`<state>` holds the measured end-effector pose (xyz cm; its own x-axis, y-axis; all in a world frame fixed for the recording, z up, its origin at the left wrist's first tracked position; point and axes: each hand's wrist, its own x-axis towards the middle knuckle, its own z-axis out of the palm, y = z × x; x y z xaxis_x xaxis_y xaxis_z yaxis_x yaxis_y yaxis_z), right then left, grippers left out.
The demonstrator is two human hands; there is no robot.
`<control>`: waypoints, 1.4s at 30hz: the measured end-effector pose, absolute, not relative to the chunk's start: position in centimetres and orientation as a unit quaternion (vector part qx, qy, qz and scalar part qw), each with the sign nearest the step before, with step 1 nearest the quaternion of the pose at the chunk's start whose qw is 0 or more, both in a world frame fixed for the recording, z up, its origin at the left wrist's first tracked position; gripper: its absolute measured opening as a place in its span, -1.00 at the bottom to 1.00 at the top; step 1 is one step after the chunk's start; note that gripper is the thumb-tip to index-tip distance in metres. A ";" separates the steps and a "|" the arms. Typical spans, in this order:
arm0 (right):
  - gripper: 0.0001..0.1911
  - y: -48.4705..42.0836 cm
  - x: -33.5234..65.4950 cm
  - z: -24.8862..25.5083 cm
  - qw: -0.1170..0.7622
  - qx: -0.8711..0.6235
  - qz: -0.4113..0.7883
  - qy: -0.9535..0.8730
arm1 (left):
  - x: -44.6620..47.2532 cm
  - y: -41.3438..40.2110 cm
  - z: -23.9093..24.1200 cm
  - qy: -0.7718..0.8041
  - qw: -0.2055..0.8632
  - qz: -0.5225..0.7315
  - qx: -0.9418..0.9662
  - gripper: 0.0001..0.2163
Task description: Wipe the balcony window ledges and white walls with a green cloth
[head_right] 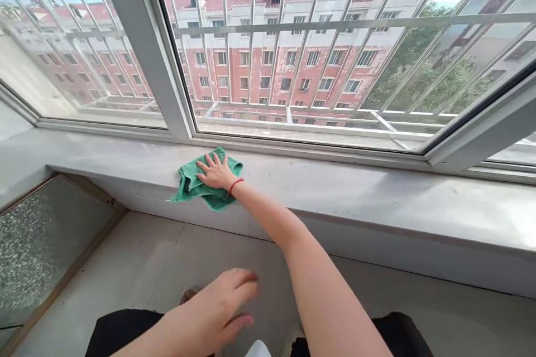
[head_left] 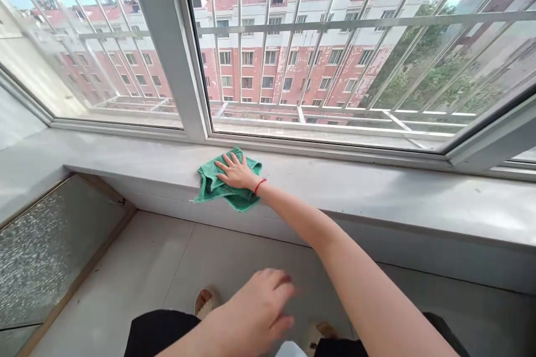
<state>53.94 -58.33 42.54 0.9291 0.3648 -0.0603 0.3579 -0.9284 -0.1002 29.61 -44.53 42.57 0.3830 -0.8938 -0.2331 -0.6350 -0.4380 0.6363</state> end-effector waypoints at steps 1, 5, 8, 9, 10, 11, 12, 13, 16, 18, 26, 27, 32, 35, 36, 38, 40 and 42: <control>-0.31 -56.5 55.9 43.0 0.045 -0.979 0.034 -0.195 | 29.6 -45.0 42.0 -0.492 0.173 -0.287 0.804 -0.57; -0.37 -50.0 61.0 44.1 0.051 -0.983 -0.006 -0.178 | 28.8 -47.4 37.9 -0.553 0.069 -0.216 0.802 -0.66; -0.38 -49.7 61.9 43.9 0.066 -0.980 -0.012 -0.188 | 27.3 -49.8 35.8 -0.628 0.102 -0.178 0.750 -0.65; -0.37 -51.1 61.7 43.7 0.073 -0.976 -0.007 -0.205 | 26.9 -50.7 35.5 -0.643 0.079 -0.187 0.739 -0.63; -0.35 -53.2 61.1 43.4 0.078 -0.973 -0.002 -0.218 | 26.6 -51.5 35.5 -0.652 0.044 -0.201 0.729 -0.61; -0.32 -56.0 60.3 43.1 0.081 -0.971 0.003 -0.224 | 26.3 -52.3 35.7 -0.656 0.010 -0.217 0.723 -0.61; -0.30 -59.4 59.1 42.7 0.083 -0.971 0.006 -0.225 | 26.2 -53.0 35.9 -0.658 -0.015 -0.232 0.716 -0.61; -0.30 -63.4 57.6 42.4 0.084 -0.973 0.008 -0.215 | 26.1 -53.6 36.2 -0.657 -0.028 -0.249 0.711 -0.60; -0.29 -77.0 50.7 41.4 0.099 -0.985 0.012 -0.137 | 26.1 -54.4 36.8 -0.627 -0.037 -0.325 0.707 -0.56; -0.26 -86.4 44.4 41.0 0.117 -0.993 0.009 -0.024 | 26.2 -54.1 36.7 -0.570 -0.051 -0.384 0.725 -0.52; 0.33 -103.4 27.9 42.8 0.102 -0.831 -0.075 0.543 | 27.3 -48.1 33.8 -0.355 -0.104 -0.351 0.860 -0.32; 0.30 -101.7 28.7 43.1 0.097 -0.810 -0.066 0.575 | 27.2 -47.1 33.4 -0.360 -0.096 -0.322 0.871 -0.32; 0.01 -82.4 39.9 42.6 0.086 -0.921 0.027 0.380 | 25.6 -43.7 32.4 -0.393 -0.038 -0.341 0.853 -0.31; 0.07 -67.9 47.5 41.8 0.093 -0.988 0.016 0.126 | 25.1 -43.9 32.6 -0.389 -0.023 -0.377 0.840 -0.31; 0.07 -63.6 49.5 41.7 0.093 -0.995 0.010 0.047 | 25.2 -44.4 32.9 -0.383 -0.033 -0.384 0.839 -0.31; -0.01 -57.0 52.0 41.7 0.085 -0.993 -0.004 -0.084 | 25.6 -45.7 33.8 -0.371 -0.065 -0.399 0.836 -0.30; -0.11 -54.4 52.5 41.7 0.079 -0.983 -0.011 -0.165 | 26.1 -47.0 34.9 -0.373 -0.084 -0.415 0.826 -0.29; -0.17 -56.3 50.9 41.5 0.083 -0.979 -0.012 -0.186 | 26.6 -48.0 36.0 -0.387 -0.075 -0.423 0.816 -0.30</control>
